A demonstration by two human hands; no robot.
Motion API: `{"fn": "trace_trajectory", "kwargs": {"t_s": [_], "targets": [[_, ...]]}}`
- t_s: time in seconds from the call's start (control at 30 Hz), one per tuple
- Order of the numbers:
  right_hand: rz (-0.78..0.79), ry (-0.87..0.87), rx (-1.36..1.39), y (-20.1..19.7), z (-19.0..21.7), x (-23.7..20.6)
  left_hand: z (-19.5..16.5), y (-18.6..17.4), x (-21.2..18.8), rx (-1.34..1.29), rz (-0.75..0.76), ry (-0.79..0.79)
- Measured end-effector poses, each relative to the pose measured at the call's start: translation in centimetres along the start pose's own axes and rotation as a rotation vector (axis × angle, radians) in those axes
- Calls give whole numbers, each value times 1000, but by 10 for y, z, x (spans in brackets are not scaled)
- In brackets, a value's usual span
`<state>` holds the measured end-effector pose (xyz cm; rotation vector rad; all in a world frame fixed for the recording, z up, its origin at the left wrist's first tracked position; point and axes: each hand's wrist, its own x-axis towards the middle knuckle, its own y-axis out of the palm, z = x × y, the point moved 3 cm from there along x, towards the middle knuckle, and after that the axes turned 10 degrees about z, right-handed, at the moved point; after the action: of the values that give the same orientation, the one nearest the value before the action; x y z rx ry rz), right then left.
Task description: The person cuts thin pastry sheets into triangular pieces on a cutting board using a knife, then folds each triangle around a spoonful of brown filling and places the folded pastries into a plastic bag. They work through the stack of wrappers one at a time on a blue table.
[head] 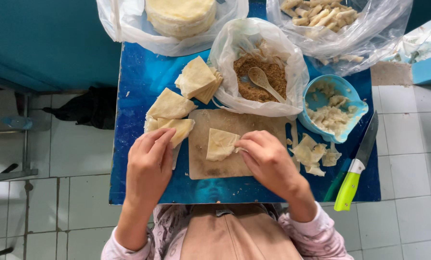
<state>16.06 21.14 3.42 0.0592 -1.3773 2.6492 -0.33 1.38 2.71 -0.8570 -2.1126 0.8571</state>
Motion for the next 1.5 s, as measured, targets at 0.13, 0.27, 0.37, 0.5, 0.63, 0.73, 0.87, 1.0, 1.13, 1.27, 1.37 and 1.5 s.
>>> {"fn": "trace_trajectory", "kwargs": {"t_s": [0.13,0.27,0.37,0.5,0.63,0.73,0.87,1.0,1.13,1.27,1.37,1.5], "targets": [[152,109,-52,4,-15,-8,-12,23,-6,-130,22,-46],[-57,302,-287,4,-14,-8,-21,46,-5,-108,172,-36],[-183,204,-414,-7,0,-9,-24,54,-7,-85,217,-65],[-12,-64,-215,16,16,12,-23,57,1,-133,211,-25],[61,-4,-49,33,2,30,-23,44,0,-379,58,-42],[-53,268,436,35,-17,21,-22,38,-10,-594,-79,-222],[5,331,1017,48,-28,10,-27,52,-19,-854,84,-332],[53,215,1044,60,-27,5,-25,68,-24,-935,175,-413],[-66,278,1279,69,-32,3,-13,77,-29,-1160,116,-482],[-248,336,1851,67,-38,8,4,74,-38,-1322,-24,-519],[-490,281,1462,54,-33,9,14,64,-46,-1283,-118,-515],[-483,95,227,44,5,19,15,57,-49,-1245,-135,-472]]}}
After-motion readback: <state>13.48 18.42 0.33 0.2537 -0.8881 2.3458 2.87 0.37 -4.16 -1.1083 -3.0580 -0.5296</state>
